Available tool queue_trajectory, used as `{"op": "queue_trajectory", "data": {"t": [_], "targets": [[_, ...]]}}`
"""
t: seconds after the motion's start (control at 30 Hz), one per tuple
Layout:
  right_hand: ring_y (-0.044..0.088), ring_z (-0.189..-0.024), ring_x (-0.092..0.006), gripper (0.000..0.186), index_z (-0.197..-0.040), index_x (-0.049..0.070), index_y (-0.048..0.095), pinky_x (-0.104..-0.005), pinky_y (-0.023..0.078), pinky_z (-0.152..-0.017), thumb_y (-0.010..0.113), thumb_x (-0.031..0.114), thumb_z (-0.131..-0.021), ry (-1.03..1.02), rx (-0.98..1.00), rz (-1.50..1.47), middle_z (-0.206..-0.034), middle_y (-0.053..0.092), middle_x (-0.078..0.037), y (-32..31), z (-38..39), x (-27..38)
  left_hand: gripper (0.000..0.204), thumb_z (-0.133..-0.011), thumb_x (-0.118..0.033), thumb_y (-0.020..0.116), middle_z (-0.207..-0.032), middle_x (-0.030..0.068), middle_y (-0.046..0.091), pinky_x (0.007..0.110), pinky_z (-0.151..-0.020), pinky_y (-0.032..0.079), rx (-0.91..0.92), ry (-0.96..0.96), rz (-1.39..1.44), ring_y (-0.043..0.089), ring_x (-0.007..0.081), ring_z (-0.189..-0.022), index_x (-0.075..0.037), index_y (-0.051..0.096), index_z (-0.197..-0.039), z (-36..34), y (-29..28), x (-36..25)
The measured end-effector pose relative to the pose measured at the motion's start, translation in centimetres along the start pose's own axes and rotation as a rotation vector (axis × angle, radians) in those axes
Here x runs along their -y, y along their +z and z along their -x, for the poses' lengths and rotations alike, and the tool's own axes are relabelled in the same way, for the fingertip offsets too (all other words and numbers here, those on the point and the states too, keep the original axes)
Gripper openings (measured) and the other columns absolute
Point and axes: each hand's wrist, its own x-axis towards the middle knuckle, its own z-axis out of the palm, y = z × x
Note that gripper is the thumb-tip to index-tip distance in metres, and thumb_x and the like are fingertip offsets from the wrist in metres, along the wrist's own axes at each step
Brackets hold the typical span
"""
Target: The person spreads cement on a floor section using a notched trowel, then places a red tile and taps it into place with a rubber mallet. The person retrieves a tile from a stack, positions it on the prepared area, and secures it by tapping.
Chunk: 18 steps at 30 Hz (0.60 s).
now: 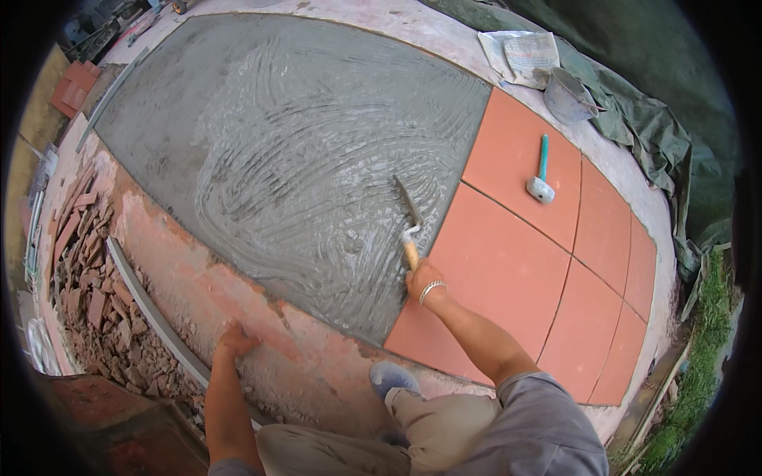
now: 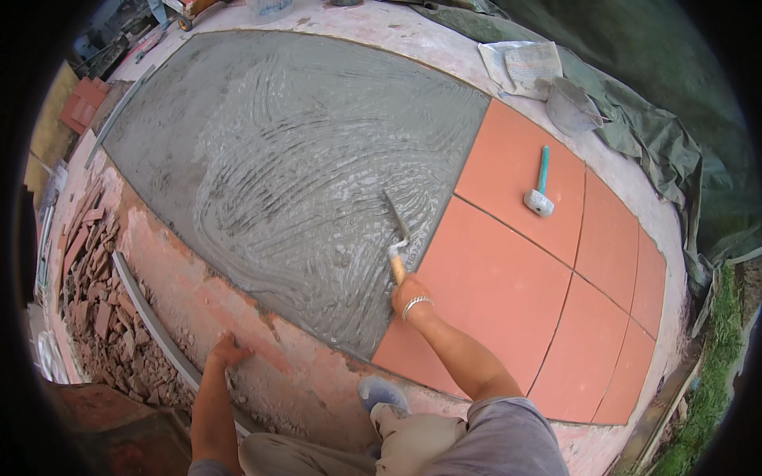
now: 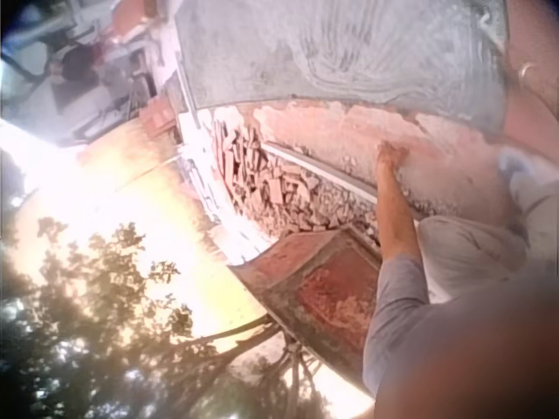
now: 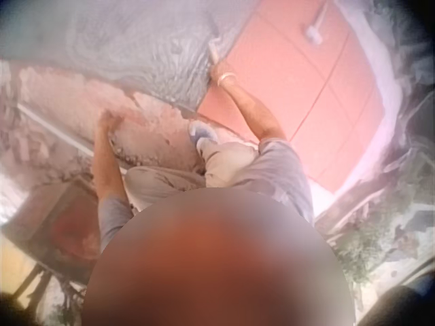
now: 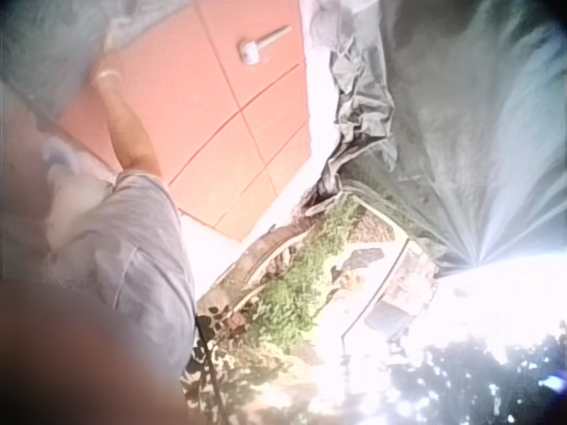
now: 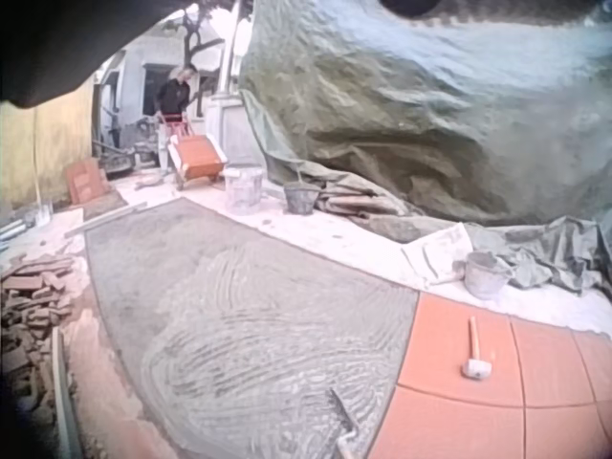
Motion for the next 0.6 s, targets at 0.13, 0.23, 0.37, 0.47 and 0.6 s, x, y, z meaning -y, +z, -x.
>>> {"op": "queue_trajectory", "data": {"t": [0.13, 0.23, 0.37, 0.47, 0.6], "targets": [[0.070, -0.091, -0.0440, 0.039, -0.117, -0.003, 0.051, -0.0516, 0.055, -0.084, 0.058, 0.029, -0.097, -0.118, 0.237, 0.074, -0.098, 0.071, -0.028, 1.8, 4.8, 2.9, 0.119, -0.076, -0.052, 0.078, -0.163, 0.0317, 0.017, 0.039, -0.122, 0.025, 0.089, -0.057, 0.074, 0.013, 0.0378, -0.155, 0.010, 0.014, -0.156, 0.3, -0.5, -0.3], [0.070, -0.087, -0.0445, 0.039, -0.114, -0.002, 0.049, -0.0529, 0.055, -0.081, 0.059, 0.031, -0.096, -0.295, 0.352, 0.122, -0.093, 0.070, -0.029, 1.5, 6.3, 5.5, 0.120, -0.074, -0.051, 0.078, -0.159, 0.0346, 0.024, 0.040, -0.117, 0.035, 0.063, 0.009, 0.042, 0.038, 0.0408, -0.145, 0.010, 0.015, -0.155, 0.9, -0.7, -0.3], [0.070, -0.086, -0.0440, 0.039, -0.112, -0.001, 0.049, -0.0532, 0.054, -0.080, 0.060, 0.032, -0.095, -0.420, 0.225, 0.068, -0.091, 0.070, -0.029, 0.0, 5.8, 8.8, 0.115, -0.075, -0.049, 0.077, -0.159, 0.0346, 0.025, 0.041, -0.117, 0.035, -0.013, -0.013, 0.033, 0.037, 0.0410, -0.145, 0.010, 0.018, -0.155, 1.3, -0.5, -0.6], [0.071, -0.087, -0.0428, 0.036, -0.110, 0.000, 0.049, -0.0517, 0.055, -0.079, 0.059, 0.031, -0.095, -0.447, 0.106, 0.057, -0.093, 0.071, -0.027, -1.7, 3.0, 10.0, 0.113, -0.076, -0.048, 0.076, -0.160, 0.0345, 0.022, 0.042, -0.118, 0.035, -0.019, -0.041, 0.038, 0.036, 0.0419, -0.146, 0.009, 0.019, -0.155, 1.2, -0.1, -0.7], [0.071, -0.086, -0.0427, 0.033, -0.107, 0.000, 0.047, -0.0511, 0.056, -0.078, 0.060, 0.028, -0.093, -0.380, 0.069, 0.292, -0.092, 0.071, -0.026, -2.9, -1.0, 10.2, 0.114, -0.077, -0.049, 0.075, -0.161, 0.0347, 0.016, 0.042, -0.118, 0.035, 0.041, -0.002, 0.049, 0.035, 0.0431, -0.145, 0.009, 0.016, -0.156, 0.7, -0.1, -0.2]]}}
